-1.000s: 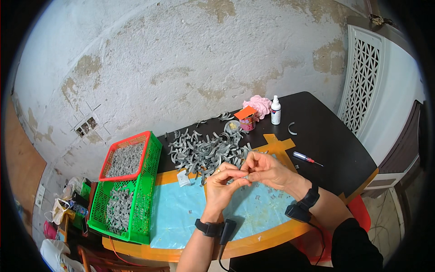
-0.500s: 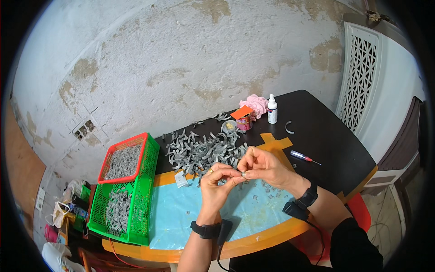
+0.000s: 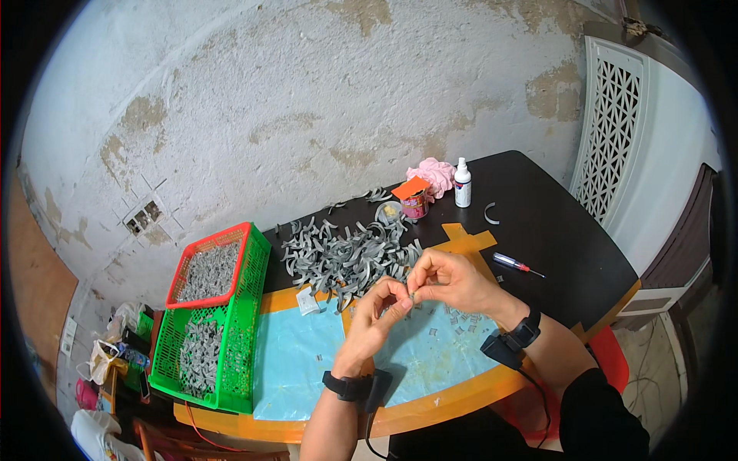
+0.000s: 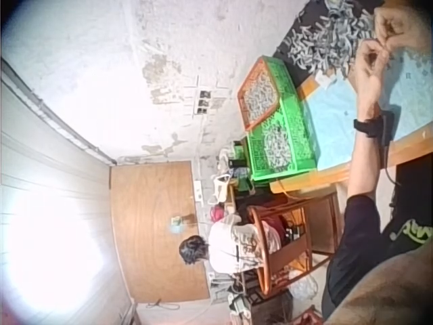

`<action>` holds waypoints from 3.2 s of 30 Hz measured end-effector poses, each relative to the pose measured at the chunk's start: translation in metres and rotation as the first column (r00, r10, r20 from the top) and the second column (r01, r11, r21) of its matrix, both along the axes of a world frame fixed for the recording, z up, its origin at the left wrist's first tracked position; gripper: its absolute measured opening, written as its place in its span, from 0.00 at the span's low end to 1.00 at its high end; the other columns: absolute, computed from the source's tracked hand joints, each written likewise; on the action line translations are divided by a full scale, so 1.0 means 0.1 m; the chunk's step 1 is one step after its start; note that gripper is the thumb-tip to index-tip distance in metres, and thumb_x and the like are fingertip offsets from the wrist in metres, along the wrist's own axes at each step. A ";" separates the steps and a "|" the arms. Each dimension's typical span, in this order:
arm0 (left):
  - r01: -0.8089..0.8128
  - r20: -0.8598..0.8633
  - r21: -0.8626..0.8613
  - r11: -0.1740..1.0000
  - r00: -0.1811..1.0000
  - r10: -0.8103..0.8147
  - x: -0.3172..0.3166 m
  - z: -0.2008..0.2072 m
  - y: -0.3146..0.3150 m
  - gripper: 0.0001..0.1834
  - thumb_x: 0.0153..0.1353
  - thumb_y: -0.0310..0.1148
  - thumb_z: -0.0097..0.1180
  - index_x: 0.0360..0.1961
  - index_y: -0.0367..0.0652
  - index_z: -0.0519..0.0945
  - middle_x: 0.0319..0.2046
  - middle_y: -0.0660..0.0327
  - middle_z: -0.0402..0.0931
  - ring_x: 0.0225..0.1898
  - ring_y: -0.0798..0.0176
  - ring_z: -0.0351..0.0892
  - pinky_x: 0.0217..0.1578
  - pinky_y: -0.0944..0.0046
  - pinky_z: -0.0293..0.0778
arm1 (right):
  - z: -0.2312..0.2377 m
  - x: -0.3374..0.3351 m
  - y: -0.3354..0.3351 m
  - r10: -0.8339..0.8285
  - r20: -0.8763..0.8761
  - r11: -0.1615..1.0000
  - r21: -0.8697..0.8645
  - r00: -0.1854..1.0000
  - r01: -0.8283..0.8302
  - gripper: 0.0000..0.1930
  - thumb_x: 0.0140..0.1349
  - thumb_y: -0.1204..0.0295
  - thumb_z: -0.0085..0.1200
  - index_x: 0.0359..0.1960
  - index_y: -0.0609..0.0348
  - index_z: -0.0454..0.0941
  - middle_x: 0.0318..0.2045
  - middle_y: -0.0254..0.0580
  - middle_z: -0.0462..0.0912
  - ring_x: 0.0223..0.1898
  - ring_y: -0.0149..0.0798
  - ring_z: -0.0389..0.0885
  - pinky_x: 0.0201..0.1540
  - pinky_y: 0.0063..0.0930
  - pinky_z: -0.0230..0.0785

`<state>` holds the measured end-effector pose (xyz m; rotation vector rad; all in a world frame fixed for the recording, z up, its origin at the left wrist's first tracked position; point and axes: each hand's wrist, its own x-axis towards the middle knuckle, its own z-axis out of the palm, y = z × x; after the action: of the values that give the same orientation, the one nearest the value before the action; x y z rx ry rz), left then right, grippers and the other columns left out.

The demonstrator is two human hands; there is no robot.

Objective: The recorder is manually assembling or preparing small grey fabric shoe components at a workbench.

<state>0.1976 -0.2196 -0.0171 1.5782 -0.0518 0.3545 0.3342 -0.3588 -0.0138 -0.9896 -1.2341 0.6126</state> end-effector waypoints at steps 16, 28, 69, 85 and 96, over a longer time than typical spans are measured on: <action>-0.044 0.069 -0.349 0.936 0.995 0.072 0.10 -0.18 -0.12 0.06 0.65 0.34 0.52 0.37 0.44 0.71 0.33 0.70 0.69 0.35 0.76 0.66 0.43 0.74 0.63 | 0.08 -0.16 0.01 -0.479 0.428 0.878 0.225 0.767 0.423 0.10 0.49 0.84 0.59 0.34 0.64 0.78 0.33 0.41 0.80 0.32 0.32 0.80 0.32 0.22 0.73; -0.057 0.121 -0.416 0.907 0.986 0.117 0.11 -0.11 -0.06 0.15 0.66 0.35 0.49 0.48 0.37 0.74 0.40 0.61 0.76 0.43 0.69 0.75 0.45 0.64 0.75 | 0.10 -0.07 0.01 -0.505 0.367 0.859 0.299 0.781 0.415 0.07 0.52 0.83 0.59 0.33 0.63 0.78 0.32 0.39 0.79 0.32 0.32 0.79 0.33 0.23 0.73; -0.117 -0.019 -0.415 0.902 0.993 0.120 0.14 -0.23 -0.03 0.03 0.60 0.26 0.58 0.35 0.39 0.81 0.31 0.64 0.80 0.30 0.73 0.77 0.33 0.73 0.73 | 0.07 -0.03 -0.03 -0.464 0.539 0.886 0.271 0.703 0.377 0.07 0.49 0.82 0.62 0.31 0.62 0.79 0.31 0.41 0.80 0.32 0.37 0.80 0.31 0.25 0.71; -0.160 -0.051 -0.626 0.763 0.985 0.164 0.15 -0.20 -0.17 0.03 0.61 0.26 0.55 0.32 0.40 0.79 0.32 0.63 0.79 0.33 0.70 0.76 0.39 0.69 0.73 | 0.02 -0.10 0.01 -0.625 0.625 0.777 0.437 0.469 0.453 0.07 0.49 0.77 0.58 0.31 0.60 0.76 0.28 0.41 0.78 0.30 0.43 0.79 0.32 0.33 0.72; -0.204 -0.040 -0.538 0.818 0.975 0.217 0.12 -0.19 -0.16 0.02 0.60 0.25 0.55 0.33 0.39 0.79 0.33 0.61 0.80 0.33 0.69 0.79 0.40 0.70 0.75 | 0.06 -0.14 0.00 -0.654 0.661 0.743 0.471 0.367 0.476 0.07 0.48 0.77 0.59 0.29 0.61 0.75 0.25 0.41 0.76 0.28 0.44 0.79 0.30 0.34 0.72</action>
<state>0.2094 -0.2355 -0.0365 1.0149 0.1956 0.5122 0.3205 -0.3589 -0.0081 -1.4949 -1.5388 -0.6342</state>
